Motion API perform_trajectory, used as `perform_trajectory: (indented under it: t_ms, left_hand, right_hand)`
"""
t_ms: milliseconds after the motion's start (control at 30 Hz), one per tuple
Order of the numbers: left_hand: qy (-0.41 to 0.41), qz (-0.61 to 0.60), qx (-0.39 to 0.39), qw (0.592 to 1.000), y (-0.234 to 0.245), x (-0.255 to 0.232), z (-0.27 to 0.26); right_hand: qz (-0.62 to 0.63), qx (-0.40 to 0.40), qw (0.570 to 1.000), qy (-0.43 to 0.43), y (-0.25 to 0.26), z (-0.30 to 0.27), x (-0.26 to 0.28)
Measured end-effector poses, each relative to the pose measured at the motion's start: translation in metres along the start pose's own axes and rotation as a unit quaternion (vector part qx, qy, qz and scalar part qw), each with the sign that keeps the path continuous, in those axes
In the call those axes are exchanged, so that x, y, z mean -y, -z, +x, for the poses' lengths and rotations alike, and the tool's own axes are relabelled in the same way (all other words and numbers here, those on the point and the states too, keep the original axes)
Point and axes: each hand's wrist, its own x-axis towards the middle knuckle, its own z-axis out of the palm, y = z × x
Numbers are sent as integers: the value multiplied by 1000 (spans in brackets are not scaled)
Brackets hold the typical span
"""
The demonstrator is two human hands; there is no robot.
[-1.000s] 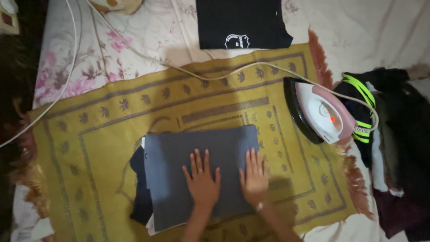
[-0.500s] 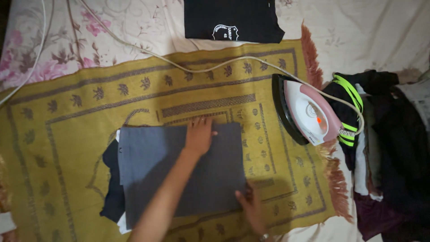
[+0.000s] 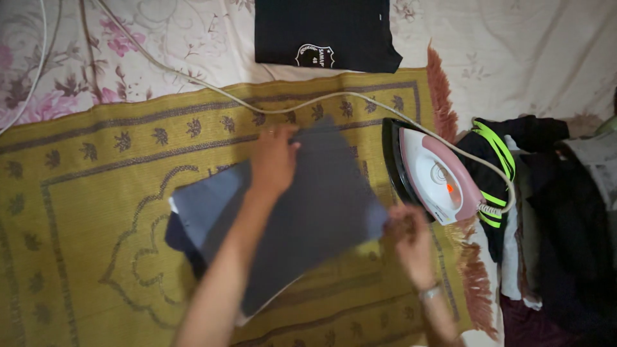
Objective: Ironing a polo shirt on a bed using an iron.
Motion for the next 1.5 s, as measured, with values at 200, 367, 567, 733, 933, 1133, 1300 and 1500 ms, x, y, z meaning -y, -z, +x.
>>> perform_trajectory:
  t_ms: [200, 367, 567, 733, 933, 1133, 1300, 1500]
  left_hand:
    - [-135, -42, -189, 972, -70, -2, -42]
    - [-64, 111, -139, 982, -108, 49, -118]
    - [-36, 132, -130, 982, -119, 61, -187]
    - [-36, 136, -122, 983, -130, 67, -198]
    - [-29, 119, -146, 982, -130, 66, -188]
    - [86, 27, -193, 977, -82, 89, -146]
    - [116, 69, -242, 961, -59, 137, -143]
    - [131, 69, -268, 952, -65, 131, -142]
  right_hand:
    - [-545, -249, 741, 302, 73, 76, 49]
    - [-468, -95, 878, 28, 114, 110, 43]
    - [-531, -69, 835, 124, 94, 83, 93]
    - [-451, -50, 889, 62, -6, 52, 153]
    - [-504, -88, 858, 53, -93, 99, 117]
    - [-498, -95, 862, 1, -95, 127, 130]
    - [-460, -33, 886, -46, -95, 99, 115]
    - [-501, -74, 862, 5, -112, 106, 142]
